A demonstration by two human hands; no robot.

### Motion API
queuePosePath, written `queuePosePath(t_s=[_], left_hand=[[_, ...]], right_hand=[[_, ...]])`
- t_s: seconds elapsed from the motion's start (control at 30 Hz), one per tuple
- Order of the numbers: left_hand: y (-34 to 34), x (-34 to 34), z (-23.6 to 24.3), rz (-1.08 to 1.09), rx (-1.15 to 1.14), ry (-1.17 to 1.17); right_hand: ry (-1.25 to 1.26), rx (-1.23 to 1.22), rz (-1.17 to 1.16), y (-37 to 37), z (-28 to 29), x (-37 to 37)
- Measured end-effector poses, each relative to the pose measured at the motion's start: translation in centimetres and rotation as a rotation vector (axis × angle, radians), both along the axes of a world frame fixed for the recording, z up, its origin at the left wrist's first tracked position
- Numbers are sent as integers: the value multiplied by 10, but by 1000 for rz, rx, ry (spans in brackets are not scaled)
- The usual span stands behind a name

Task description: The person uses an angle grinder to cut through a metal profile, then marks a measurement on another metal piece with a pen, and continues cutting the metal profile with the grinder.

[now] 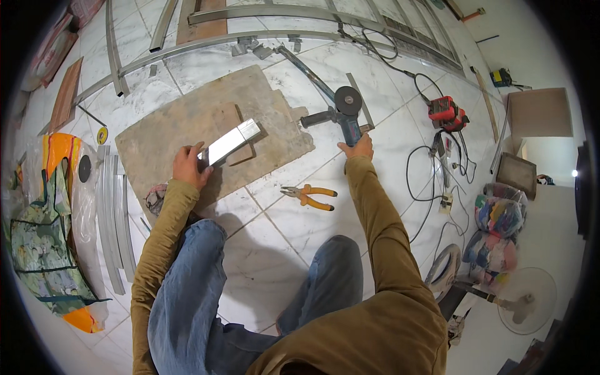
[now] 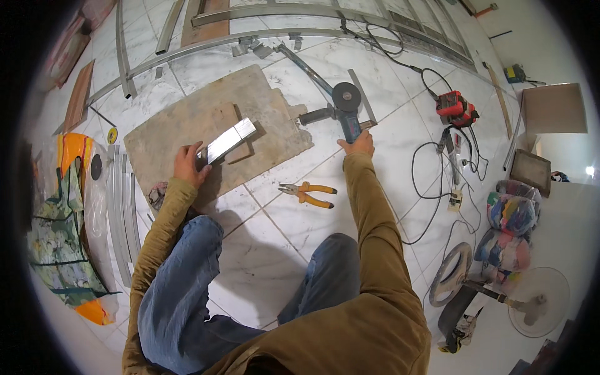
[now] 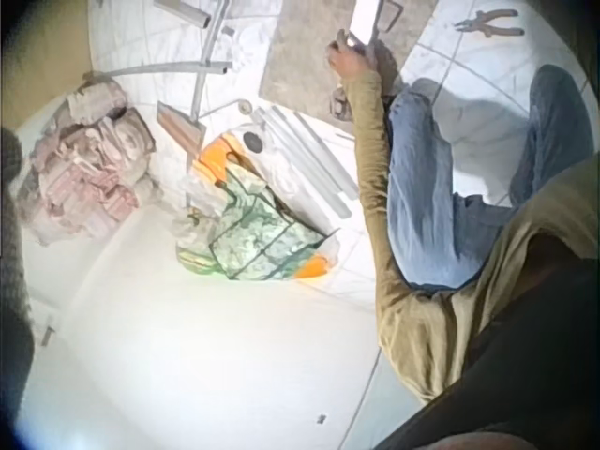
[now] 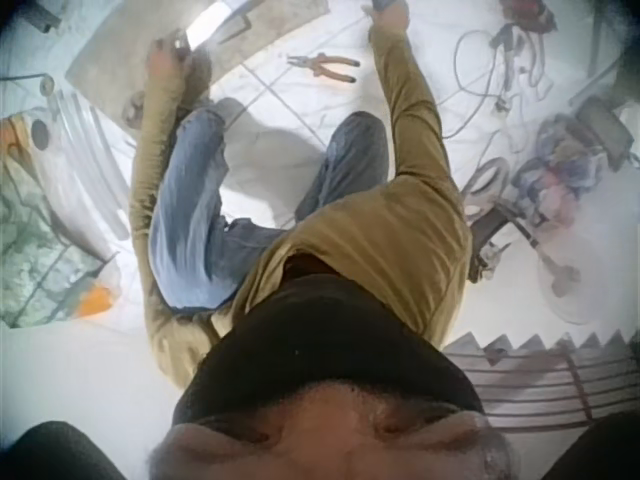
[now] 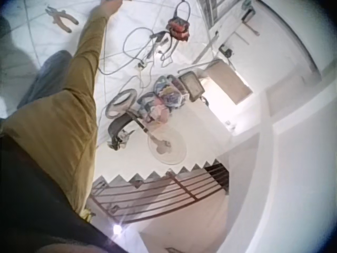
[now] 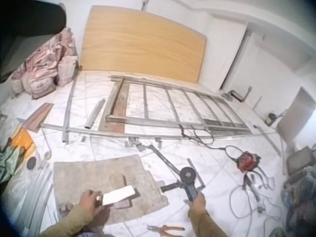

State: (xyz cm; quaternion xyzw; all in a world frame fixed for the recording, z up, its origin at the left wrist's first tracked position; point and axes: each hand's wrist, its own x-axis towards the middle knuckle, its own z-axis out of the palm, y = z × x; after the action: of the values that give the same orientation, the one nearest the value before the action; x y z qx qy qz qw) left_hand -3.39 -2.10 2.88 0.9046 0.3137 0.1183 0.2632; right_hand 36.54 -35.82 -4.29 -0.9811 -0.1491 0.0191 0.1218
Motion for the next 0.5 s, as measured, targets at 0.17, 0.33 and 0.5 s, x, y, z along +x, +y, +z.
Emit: queuePosePath(t_s=[0.17, 0.33, 0.5], left_hand=[[-29, -34, 49, 248, -107, -517], [-26, -138, 12, 488, -214, -694], [-47, -190, -6, 566, -251, -588]], right_hand=[[116, 97, 43, -42, -27, 32], [111, 170, 127, -19, -31, 31], [217, 189, 139, -27, -29, 50]])
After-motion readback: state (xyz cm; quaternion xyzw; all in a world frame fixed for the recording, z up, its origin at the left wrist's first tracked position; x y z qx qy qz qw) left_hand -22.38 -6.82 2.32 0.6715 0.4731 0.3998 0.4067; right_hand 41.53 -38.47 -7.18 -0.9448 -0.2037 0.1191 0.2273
